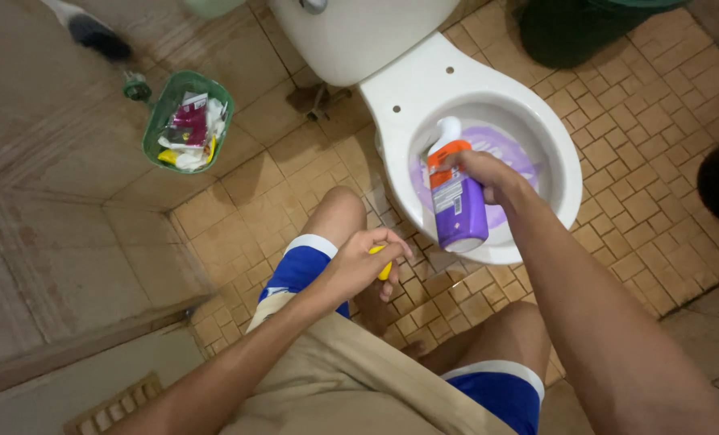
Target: Cleaning a toilet bowl using liquid cleaner, detergent powder, water from a bucket, and a scrub brush.
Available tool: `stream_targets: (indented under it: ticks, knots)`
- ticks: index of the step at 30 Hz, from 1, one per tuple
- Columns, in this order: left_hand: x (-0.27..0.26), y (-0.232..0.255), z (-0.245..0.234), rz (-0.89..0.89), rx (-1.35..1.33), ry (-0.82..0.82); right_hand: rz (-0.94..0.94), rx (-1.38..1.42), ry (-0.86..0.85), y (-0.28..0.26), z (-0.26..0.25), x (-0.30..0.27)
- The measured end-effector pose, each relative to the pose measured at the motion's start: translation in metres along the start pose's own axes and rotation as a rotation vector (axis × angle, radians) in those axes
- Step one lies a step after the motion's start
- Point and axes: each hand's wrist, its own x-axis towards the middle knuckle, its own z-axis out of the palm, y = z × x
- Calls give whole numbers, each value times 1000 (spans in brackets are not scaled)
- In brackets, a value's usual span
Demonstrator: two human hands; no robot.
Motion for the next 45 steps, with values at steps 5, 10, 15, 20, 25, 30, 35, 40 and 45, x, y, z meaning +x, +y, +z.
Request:
stream_targets:
  ticks: [5,10,15,20,25,30,35,40,45]
  knots:
    - [12,-2,3,-21,-13,-18,-79,145,61,-4,-30,6]
    - [15,15,21,-114,37,-19,-120,199,163,-2,-56,-24]
    - [18,16,40,-90,92,-76,-125,198,359,22,-73,-63]
    - [1,38,64,-48,128,-107,-243,176,410,34,-61,-120]
    - [-18,63,90,-41,82,-97,-545,234,397,63,-58,-152]
    - [-44,95,110,-96,-217,-94,-662,289,450,48,-40,-214]
    - [-78,141,140,-64,-234,-29,-845,229,438,32,-27,-282]
    - [-112,186,158,-43,-341,-41,-884,241,361,-13,-2,-374]
    - [-151,232,168,37,-383,-75,-881,220,235,-48,21,-459]
